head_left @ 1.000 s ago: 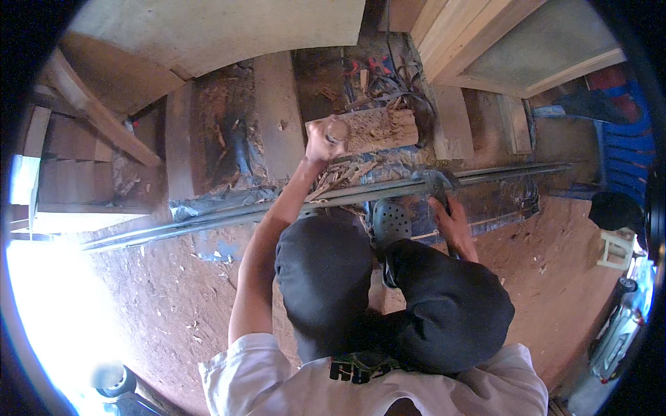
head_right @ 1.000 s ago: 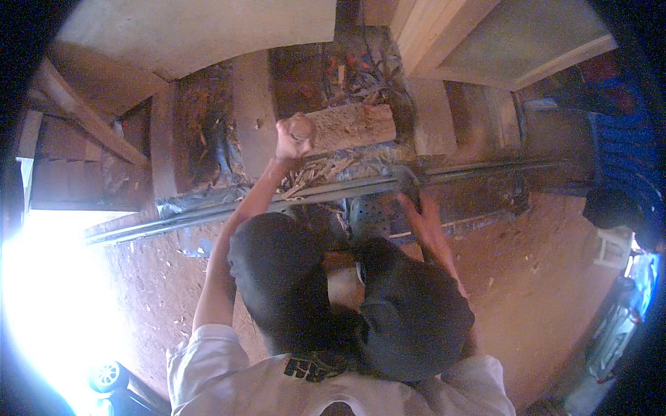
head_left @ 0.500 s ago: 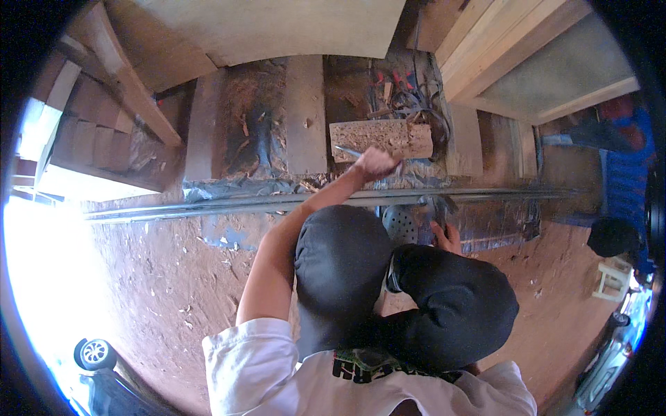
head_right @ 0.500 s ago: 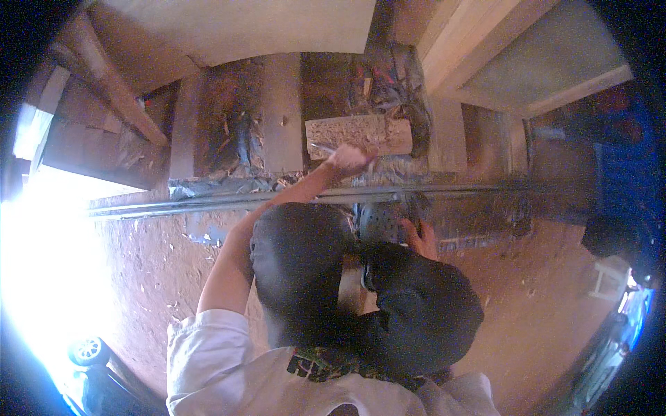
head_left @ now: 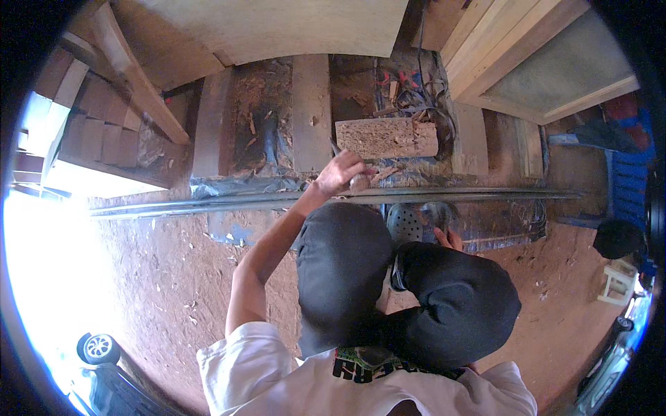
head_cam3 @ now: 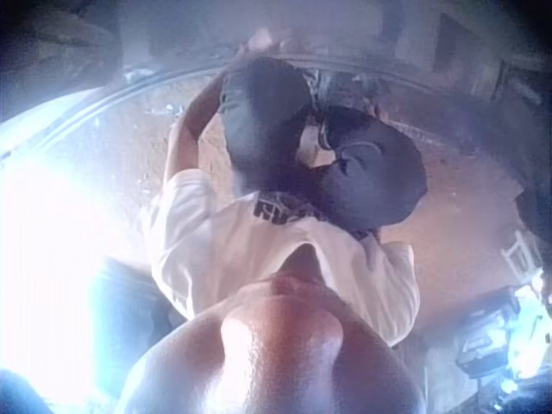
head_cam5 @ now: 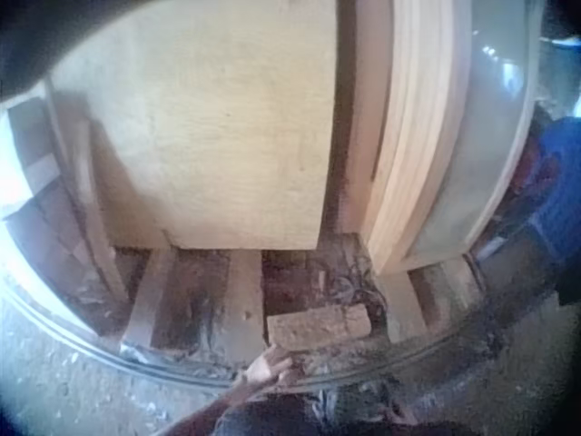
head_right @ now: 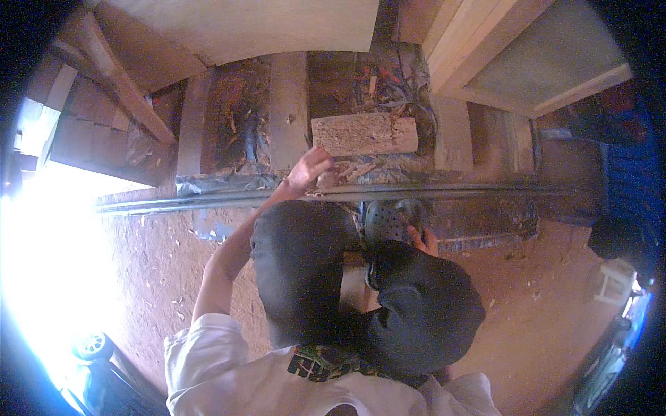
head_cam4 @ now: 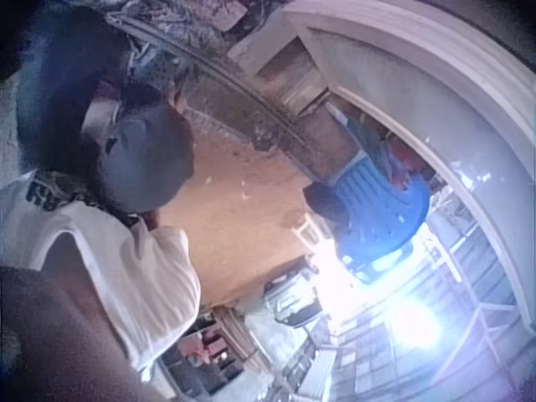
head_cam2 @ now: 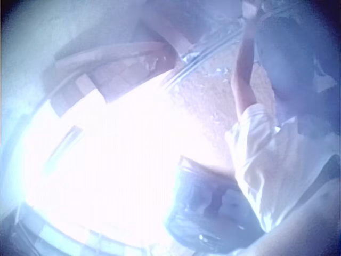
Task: The person sits on the floor and uses a hammer and chisel to carve a small piece of wood. They repeatedly strike the chisel to remove wood shavings, shaping the piece over time.
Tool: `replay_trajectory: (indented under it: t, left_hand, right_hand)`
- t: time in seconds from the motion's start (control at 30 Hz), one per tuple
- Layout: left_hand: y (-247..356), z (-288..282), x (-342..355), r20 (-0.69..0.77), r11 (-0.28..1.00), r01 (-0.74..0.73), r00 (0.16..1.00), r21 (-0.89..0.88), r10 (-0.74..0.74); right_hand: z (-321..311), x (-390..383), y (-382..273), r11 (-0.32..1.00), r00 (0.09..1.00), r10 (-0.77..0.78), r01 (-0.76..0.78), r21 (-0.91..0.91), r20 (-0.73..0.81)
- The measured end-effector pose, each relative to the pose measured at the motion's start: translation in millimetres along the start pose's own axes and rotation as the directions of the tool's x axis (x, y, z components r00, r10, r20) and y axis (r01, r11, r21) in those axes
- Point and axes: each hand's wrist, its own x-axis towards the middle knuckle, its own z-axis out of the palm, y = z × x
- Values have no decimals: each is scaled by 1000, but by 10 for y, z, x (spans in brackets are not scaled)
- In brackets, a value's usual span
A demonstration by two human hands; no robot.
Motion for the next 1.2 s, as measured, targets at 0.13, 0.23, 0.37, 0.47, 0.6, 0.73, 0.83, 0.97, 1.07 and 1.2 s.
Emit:
replay_trajectory:
  t: [0.13,0.23,0.37,0.47,0.6,0.73,0.83,0.97,1.07,1.2]
  left_hand:
    - [-79,10,184,-195,979,176,962,-103,-194]
    - [-182,100,296,-258,963,229,930,-142,-260]
    - [-305,164,395,-280,974,203,933,-103,-224]
    - [-375,220,410,-273,968,230,929,-98,-248]
    - [-461,322,347,-283,965,246,923,-93,-262]
    - [-507,387,276,-298,965,241,918,-101,-261]
    - [-520,401,278,-326,954,268,897,-132,-297]
    - [-526,385,307,-349,947,285,880,-151,-321]
    - [-525,364,308,-340,956,253,895,-146,-289]
    - [-510,347,294,-362,948,273,877,-163,-315]
  right_hand:
    - [-30,-12,-70,972,970,235,-235,-1,65]
    - [-31,-15,-34,962,965,260,-257,-91,27]
    - [-37,26,171,992,996,81,-85,97,46]
    - [-73,83,303,958,963,266,-259,-122,44]
    - [-83,110,259,967,958,249,-239,-88,139]
    - [11,38,21,946,946,325,-325,-19,16]
    - [67,17,-122,952,952,305,-305,-28,-9]
    - [91,32,-145,970,970,242,-242,-21,5]
    - [80,53,-85,981,988,156,-154,-119,11]
    - [53,83,-21,965,966,255,-252,-68,38]
